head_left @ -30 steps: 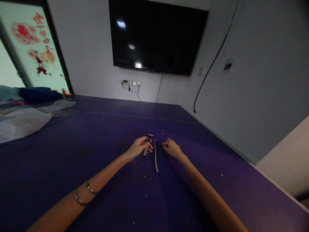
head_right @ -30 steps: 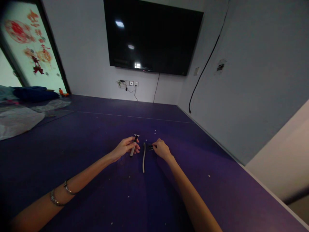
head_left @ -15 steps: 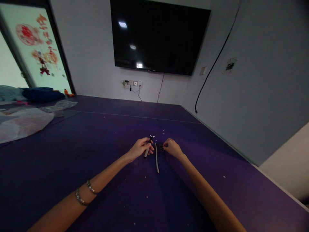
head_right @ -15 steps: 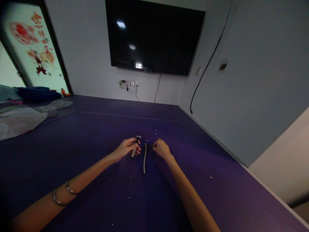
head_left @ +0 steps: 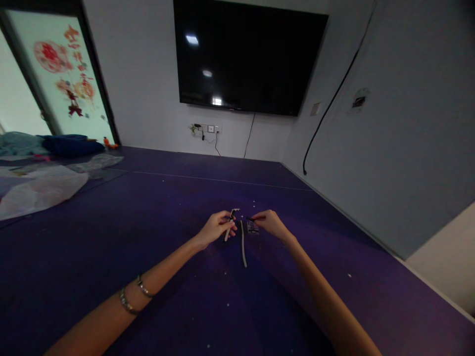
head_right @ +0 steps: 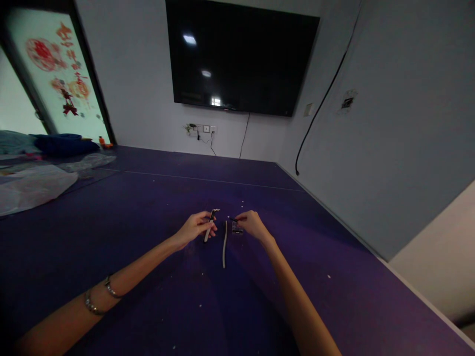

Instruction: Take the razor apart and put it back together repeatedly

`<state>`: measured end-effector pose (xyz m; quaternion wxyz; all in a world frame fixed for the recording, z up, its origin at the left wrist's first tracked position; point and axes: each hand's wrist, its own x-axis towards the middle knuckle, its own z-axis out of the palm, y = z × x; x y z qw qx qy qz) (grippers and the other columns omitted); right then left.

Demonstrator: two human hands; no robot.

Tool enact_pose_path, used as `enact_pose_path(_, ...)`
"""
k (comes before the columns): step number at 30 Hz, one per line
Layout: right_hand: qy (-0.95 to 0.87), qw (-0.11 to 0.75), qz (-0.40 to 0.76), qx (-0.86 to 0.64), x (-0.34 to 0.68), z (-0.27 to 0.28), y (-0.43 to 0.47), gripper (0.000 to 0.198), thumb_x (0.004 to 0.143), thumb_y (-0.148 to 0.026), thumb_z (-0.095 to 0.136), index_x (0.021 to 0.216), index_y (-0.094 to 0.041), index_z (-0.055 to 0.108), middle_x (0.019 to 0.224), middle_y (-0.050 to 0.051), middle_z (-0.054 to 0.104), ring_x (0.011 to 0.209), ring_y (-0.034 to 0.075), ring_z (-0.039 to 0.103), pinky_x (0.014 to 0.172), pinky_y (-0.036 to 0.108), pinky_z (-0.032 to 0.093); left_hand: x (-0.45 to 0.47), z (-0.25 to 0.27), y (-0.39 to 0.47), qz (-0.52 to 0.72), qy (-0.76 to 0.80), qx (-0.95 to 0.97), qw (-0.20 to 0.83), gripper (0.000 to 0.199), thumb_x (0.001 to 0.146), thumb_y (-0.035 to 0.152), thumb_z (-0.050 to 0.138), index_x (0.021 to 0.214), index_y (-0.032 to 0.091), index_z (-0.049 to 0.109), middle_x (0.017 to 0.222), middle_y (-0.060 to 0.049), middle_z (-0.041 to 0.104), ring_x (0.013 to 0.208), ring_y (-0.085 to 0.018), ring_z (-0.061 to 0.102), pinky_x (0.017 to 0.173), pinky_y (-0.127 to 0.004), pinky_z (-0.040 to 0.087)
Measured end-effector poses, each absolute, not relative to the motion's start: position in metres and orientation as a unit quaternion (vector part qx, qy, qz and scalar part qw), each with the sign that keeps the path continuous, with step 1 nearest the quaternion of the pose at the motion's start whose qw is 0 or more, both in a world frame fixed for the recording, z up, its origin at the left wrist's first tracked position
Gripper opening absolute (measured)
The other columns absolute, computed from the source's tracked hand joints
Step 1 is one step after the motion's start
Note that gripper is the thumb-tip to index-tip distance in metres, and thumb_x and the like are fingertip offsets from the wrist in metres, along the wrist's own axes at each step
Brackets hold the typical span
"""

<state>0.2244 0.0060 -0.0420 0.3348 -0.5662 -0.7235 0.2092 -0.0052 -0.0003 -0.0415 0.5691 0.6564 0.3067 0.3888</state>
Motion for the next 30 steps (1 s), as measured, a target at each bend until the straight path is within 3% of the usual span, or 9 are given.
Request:
enact_pose_path(8,-0.683,0.377,0.305,-0.546,0.221,-0.031,0.007,0.024,0.067,-0.014,0.055,0.083,-0.012,0.072,0.064,0.005,0.069,0.061,0.018,0.066,0.056,0.025,0.05,-0.004,-0.044,-0.001,0.404,0.312,0.651,0.562,0.022,0.073,0.024,0.063,0.084,0.015,0.047,0.078,-0.005,0.067,0.061,-0.013,0.065,0.059,-0.025,0.048)
enact_pose_path(12,-0.659,0.411,0.352,-0.522,0.216,-0.024,0.005,0.023,0.068,-0.016,0.058,0.087,-0.011,0.07,0.066,0.005,0.069,0.06,0.016,0.066,0.057,0.027,0.053,0.001,-0.046,-0.008,0.4,0.311,0.674,0.538,0.025,0.07,0.022,0.065,0.08,0.016,0.043,0.069,0.001,0.064,0.057,-0.012,0.063,0.06,-0.025,0.047)
enact_pose_path(17,-0.696,0.418,0.343,-0.473,0.208,-0.006,-0.005,0.017,0.065,-0.02,0.065,0.08,-0.014,0.07,0.069,0.004,0.069,0.066,0.017,0.066,0.061,0.027,0.053,0.008,-0.053,-0.02,0.405,0.329,0.715,0.465,0.025,0.069,0.025,0.067,0.085,0.016,0.051,0.067,0.001,0.064,0.058,-0.014,0.063,0.057,-0.025,0.047)
enact_pose_path(23,-0.703,0.412,0.343,-0.467,0.198,0.012,-0.02,0.021,0.066,-0.023,0.065,0.084,-0.013,0.071,0.072,0.006,0.071,0.067,0.017,0.066,0.065,0.029,0.053,0.01,-0.055,-0.03,0.424,0.337,0.771,0.335,0.021,0.071,0.033,0.066,0.074,0.016,0.055,0.06,0.003,0.062,0.055,-0.012,0.058,0.054,-0.022,0.044)
enact_pose_path(30,-0.726,0.392,0.335,-0.454,0.192,0.023,-0.031,0.022,0.068,-0.025,0.065,0.086,-0.014,0.072,0.073,0.006,0.071,0.066,0.017,0.066,0.065,0.03,0.053,0.008,-0.056,-0.029,0.432,0.33,0.777,0.316,0.023,0.075,0.038,0.062,0.076,0.016,0.053,0.057,0.003,0.06,0.051,-0.011,0.057,0.05,-0.021,0.042)
